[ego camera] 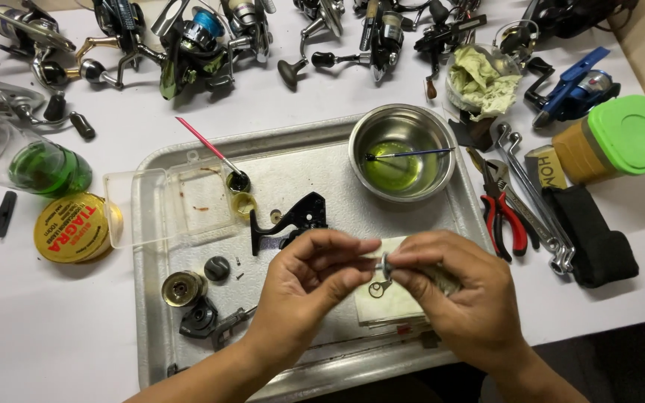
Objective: The person cleans a disassembled fishing reel using a cloth and a small brush. They wipe the reel body and a small gear, then apply a liquid from a bowl to the reel's internal parts with the brush. The person handles the reel components and tools on a metal tray.
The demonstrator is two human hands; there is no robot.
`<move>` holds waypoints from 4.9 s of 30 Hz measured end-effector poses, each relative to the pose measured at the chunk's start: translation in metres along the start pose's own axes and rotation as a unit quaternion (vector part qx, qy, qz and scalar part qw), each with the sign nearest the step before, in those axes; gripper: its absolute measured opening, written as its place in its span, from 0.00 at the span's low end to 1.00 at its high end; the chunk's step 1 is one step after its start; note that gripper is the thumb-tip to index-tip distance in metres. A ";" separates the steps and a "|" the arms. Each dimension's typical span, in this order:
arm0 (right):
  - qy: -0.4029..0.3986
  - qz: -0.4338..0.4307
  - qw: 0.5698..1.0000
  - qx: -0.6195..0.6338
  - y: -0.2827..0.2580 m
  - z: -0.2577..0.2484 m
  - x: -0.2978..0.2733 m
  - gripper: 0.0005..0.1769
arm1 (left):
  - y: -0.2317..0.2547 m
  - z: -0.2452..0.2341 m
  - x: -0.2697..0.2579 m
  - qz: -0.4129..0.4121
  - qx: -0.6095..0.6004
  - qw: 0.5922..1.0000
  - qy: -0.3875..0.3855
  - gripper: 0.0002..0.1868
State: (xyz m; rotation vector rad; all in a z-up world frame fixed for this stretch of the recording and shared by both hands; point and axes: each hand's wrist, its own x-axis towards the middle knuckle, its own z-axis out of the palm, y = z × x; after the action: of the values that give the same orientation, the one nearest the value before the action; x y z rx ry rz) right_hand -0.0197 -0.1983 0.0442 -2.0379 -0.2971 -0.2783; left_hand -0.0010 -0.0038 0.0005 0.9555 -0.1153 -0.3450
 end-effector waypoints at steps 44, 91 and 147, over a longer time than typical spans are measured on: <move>-0.117 -0.069 0.977 -0.164 0.016 -0.016 -0.008 0.13 | 0.025 0.003 -0.007 0.316 0.646 0.681 -0.136 0.07; 0.040 -0.103 0.983 -0.149 0.003 -0.010 -0.020 0.07 | 0.000 0.016 -0.032 0.377 0.758 0.432 -0.312 0.28; 0.089 -0.278 0.920 -0.262 0.000 0.024 -0.028 0.13 | -0.003 0.010 -0.017 -0.113 -0.053 0.986 -0.112 0.28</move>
State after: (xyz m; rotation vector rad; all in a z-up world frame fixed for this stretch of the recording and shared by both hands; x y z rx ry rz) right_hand -0.0439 -0.1799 0.0240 -2.3889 -0.7533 -0.9796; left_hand -0.0197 -0.0072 0.0048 0.8230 -0.1919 -0.6628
